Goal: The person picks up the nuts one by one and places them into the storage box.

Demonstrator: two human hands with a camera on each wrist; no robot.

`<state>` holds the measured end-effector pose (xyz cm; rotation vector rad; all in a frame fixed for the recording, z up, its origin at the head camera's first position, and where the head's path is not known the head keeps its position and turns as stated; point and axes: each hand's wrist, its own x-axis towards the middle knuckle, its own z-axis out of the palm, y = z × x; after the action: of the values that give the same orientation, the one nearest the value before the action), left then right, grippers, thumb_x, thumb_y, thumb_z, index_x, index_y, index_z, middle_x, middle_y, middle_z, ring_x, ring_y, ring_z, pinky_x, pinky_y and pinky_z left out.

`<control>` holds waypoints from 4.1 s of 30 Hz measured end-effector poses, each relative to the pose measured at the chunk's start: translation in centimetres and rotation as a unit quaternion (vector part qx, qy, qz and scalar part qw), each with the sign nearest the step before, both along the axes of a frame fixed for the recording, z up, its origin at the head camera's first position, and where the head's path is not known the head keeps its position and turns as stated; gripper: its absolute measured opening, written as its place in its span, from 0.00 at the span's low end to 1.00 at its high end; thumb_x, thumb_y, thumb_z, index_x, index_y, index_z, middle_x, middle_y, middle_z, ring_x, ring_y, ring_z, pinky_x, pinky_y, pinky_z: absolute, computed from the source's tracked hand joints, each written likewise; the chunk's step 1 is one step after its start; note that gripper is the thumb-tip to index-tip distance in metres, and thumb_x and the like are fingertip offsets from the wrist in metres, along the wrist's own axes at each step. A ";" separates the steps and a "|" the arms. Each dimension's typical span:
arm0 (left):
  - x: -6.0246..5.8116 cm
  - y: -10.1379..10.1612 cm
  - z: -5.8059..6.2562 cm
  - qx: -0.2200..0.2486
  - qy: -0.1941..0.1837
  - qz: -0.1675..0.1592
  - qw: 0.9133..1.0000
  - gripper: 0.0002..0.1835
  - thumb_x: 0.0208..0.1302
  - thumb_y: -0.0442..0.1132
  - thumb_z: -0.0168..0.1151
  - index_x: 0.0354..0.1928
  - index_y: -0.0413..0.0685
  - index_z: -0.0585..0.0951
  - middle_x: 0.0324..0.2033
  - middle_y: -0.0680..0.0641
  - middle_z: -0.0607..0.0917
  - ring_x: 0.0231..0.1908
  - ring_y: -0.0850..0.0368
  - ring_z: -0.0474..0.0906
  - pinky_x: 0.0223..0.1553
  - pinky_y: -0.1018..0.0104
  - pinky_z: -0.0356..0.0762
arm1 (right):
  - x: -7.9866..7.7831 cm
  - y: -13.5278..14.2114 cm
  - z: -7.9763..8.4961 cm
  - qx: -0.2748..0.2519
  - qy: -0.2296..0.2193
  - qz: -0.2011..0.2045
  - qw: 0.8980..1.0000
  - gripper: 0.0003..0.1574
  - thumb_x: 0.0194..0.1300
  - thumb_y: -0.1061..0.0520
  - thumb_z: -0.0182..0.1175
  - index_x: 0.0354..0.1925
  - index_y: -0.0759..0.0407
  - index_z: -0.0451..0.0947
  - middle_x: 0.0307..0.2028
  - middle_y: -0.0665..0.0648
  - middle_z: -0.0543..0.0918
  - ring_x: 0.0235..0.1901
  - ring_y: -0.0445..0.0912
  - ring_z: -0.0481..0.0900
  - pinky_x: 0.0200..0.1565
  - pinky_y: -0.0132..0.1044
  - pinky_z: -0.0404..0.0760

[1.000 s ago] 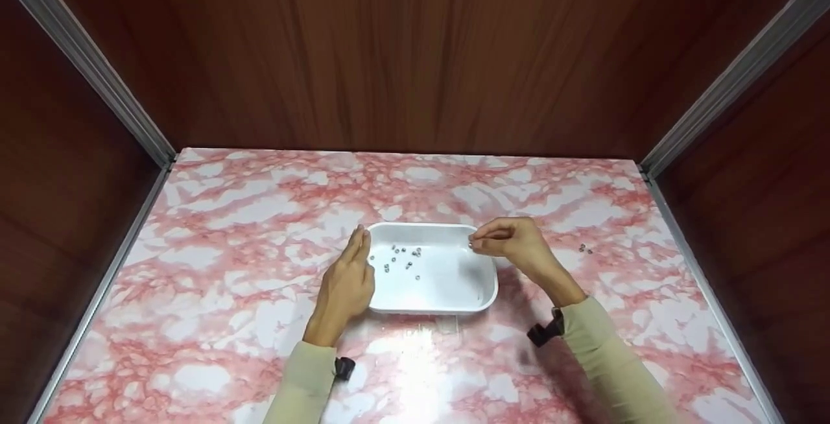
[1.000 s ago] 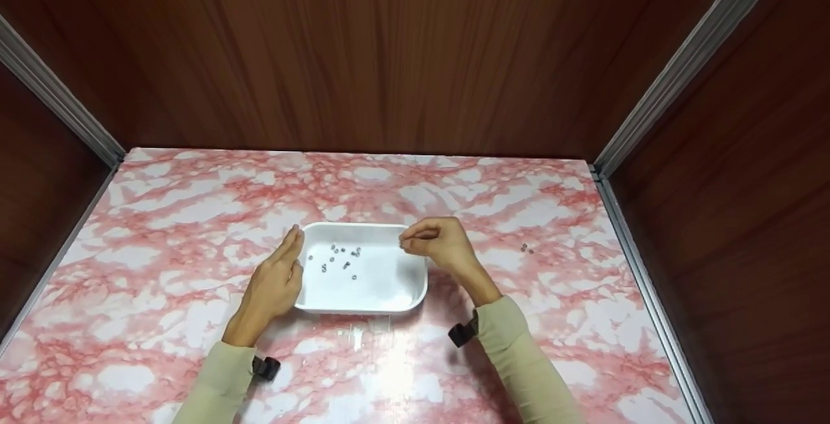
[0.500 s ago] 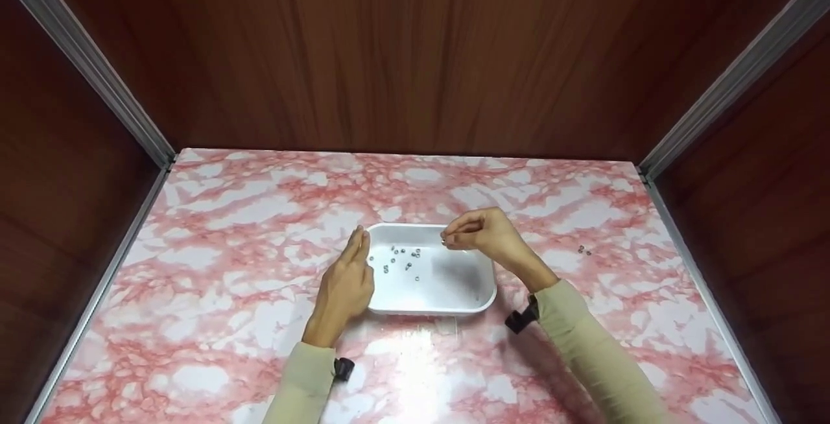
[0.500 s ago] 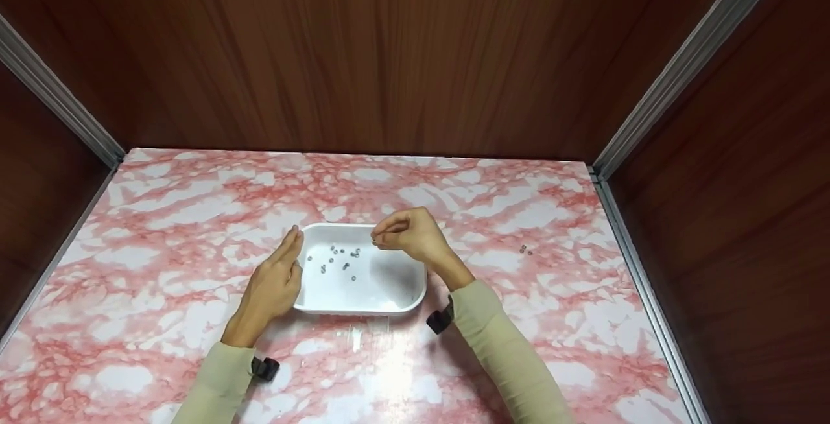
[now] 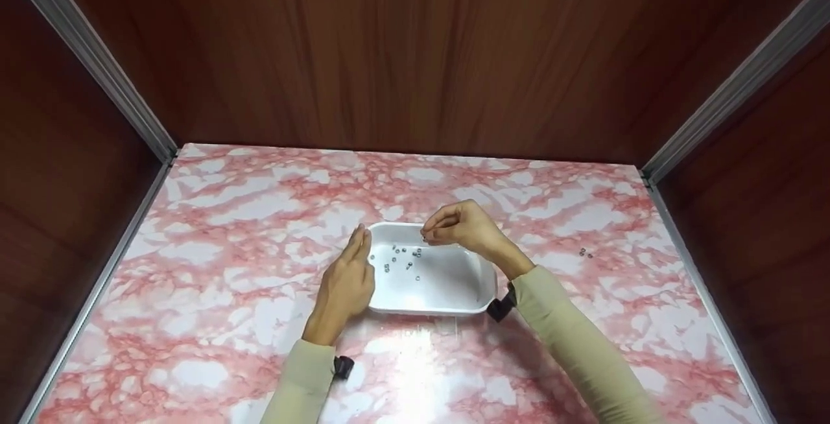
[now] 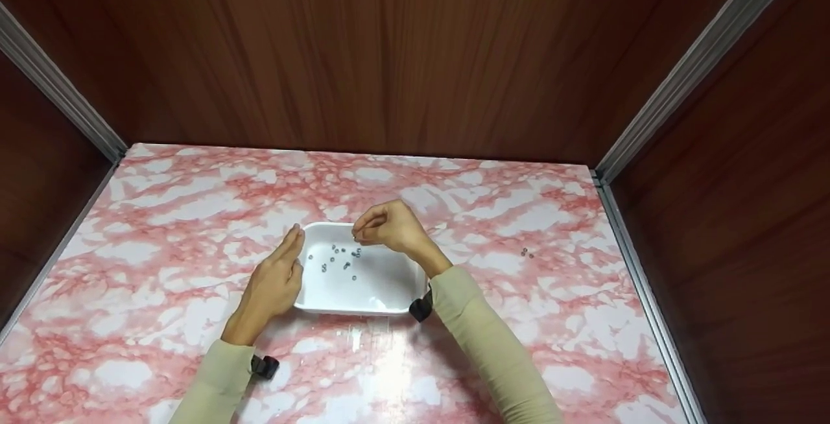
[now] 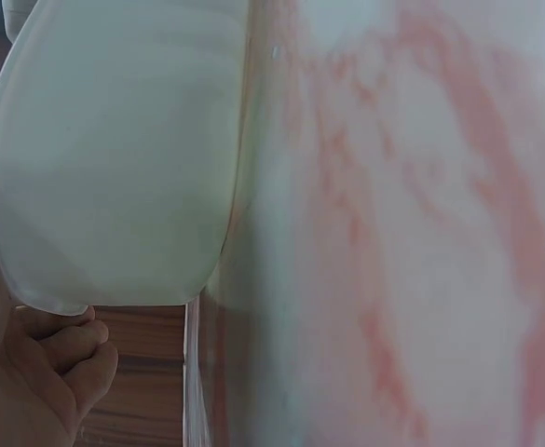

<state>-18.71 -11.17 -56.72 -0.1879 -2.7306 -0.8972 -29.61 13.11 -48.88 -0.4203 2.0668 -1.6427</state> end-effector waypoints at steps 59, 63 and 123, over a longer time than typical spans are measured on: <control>0.0 0.0 -0.1 0.005 0.003 -0.006 1.000 0.30 0.77 0.34 0.51 0.77 0.33 0.65 0.80 0.36 0.64 0.78 0.41 0.65 0.71 0.49 0.75 | 1.8 8.4 0.6 0.144 0.239 -0.077 0.957 0.11 0.65 0.62 0.71 0.45 0.66 0.90 0.42 0.64 0.93 0.44 0.57 0.92 0.48 0.39 0.90; -0.1 0.0 0.0 0.005 0.002 -0.007 1.000 0.30 0.77 0.33 0.50 0.77 0.34 0.65 0.80 0.36 0.64 0.78 0.41 0.65 0.68 0.49 0.78 | 2.0 10.6 0.6 0.151 0.238 -0.106 0.954 0.11 0.65 0.62 0.71 0.45 0.64 0.90 0.44 0.64 0.93 0.45 0.56 0.92 0.45 0.29 0.87; 0.2 0.1 -0.1 0.001 -0.001 -0.005 1.000 0.30 0.76 0.33 0.50 0.78 0.35 0.64 0.80 0.37 0.64 0.76 0.40 0.67 0.45 0.54 0.83 | 1.8 26.8 -5.4 0.471 0.362 -0.064 0.802 0.15 0.70 0.67 0.57 0.38 0.60 0.91 0.33 0.67 0.91 0.35 0.64 0.89 0.34 0.57 0.84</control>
<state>-18.55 -11.11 -56.84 -0.2011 -2.7324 -0.9040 -27.79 39.94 -54.26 -0.5903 3.1795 -0.2749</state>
